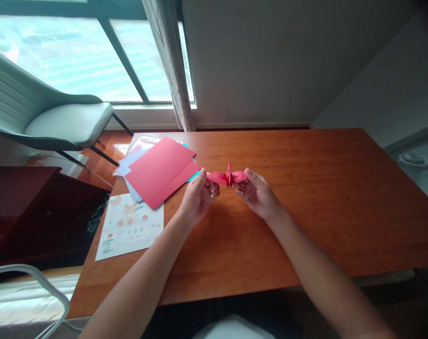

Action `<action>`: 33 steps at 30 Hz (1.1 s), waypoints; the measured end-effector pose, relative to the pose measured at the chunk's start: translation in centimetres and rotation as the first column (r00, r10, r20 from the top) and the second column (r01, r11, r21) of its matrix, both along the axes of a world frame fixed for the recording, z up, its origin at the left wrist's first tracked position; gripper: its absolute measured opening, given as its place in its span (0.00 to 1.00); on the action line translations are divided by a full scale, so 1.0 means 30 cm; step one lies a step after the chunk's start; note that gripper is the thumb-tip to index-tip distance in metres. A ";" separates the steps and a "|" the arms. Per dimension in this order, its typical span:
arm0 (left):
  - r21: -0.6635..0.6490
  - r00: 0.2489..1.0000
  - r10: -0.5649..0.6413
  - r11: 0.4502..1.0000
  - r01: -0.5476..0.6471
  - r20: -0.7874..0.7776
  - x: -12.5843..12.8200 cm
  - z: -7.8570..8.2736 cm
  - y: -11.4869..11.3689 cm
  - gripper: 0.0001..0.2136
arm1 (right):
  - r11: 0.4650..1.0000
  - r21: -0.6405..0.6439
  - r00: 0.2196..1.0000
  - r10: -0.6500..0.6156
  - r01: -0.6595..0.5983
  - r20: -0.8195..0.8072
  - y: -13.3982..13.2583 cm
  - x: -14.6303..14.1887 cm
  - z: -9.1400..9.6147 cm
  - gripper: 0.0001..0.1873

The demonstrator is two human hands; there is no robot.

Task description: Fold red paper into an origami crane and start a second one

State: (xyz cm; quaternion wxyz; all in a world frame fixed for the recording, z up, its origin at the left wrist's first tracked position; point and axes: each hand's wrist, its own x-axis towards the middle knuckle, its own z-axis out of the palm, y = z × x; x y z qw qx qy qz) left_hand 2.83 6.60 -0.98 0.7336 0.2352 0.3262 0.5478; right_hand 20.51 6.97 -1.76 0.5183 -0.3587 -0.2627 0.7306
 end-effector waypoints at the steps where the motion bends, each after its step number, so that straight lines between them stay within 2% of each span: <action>1: 0.016 0.999 -0.030 0.999 0.031 -0.036 -0.001 0.000 -0.002 0.20 | 1.000 0.010 1.000 -0.002 0.002 0.027 0.001 0.000 0.000 0.15; 5: 0.044 0.973 -0.107 0.992 0.119 -0.204 -0.006 0.002 -0.010 0.16 | 0.995 0.098 0.991 -0.008 -0.005 0.135 0.004 0.004 0.003 0.13; 9: 0.010 0.936 -0.133 0.990 0.144 -0.327 -0.011 0.009 -0.012 0.15 | 0.962 0.268 0.942 -0.038 -0.056 0.334 0.005 0.021 0.009 0.17; 11: 0.035 0.898 -0.099 0.991 0.126 -0.428 -0.011 0.010 -0.012 0.15 | 0.937 0.331 0.885 -0.062 -0.107 0.461 0.004 0.029 0.015 0.18; 14: 0.126 0.839 0.016 0.990 0.063 -0.544 -0.002 0.009 -0.013 0.13 | 0.910 0.390 0.769 -0.148 -0.140 0.622 -0.002 0.029 0.024 0.16; 16: 0.178 0.822 0.076 0.984 0.031 -0.565 0.005 0.009 -0.015 0.12 | 0.892 0.429 0.709 -0.208 -0.146 0.674 -0.007 0.020 0.027 0.11; 18: 0.194 0.823 0.089 0.981 0.026 -0.560 0.008 0.011 -0.017 0.11 | 0.886 0.440 0.688 -0.229 -0.145 0.688 -0.010 0.011 0.027 0.08; 20: 0.180 0.842 0.060 0.983 0.045 -0.536 0.006 0.014 -0.018 0.11 | 0.904 0.408 0.718 -0.201 -0.125 0.667 -0.010 0.007 0.024 0.10; 22: 0.141 0.885 0.002 0.987 0.072 -0.466 -0.002 0.016 -0.018 0.11 | 0.929 0.355 0.797 -0.133 -0.108 0.589 -0.008 0.011 0.023 0.12; 26: 0.055 0.970 -0.127 0.988 0.141 -0.207 -0.013 0.014 -0.018 0.11 | 0.965 0.248 0.947 0.002 -0.086 0.322 -0.005 0.026 0.025 0.13; 29: 0.037 0.982 -0.166 0.985 0.170 -0.094 -0.011 0.013 -0.020 0.10 | 0.985 0.143 0.985 0.069 -0.092 0.158 -0.004 0.030 0.022 0.12; 33: 0.013 0.989 -0.131 0.991 0.132 -0.071 -0.005 0.012 -0.021 0.08 | 0.994 0.038 0.995 0.099 -0.099 0.014 -0.001 0.026 0.006 0.11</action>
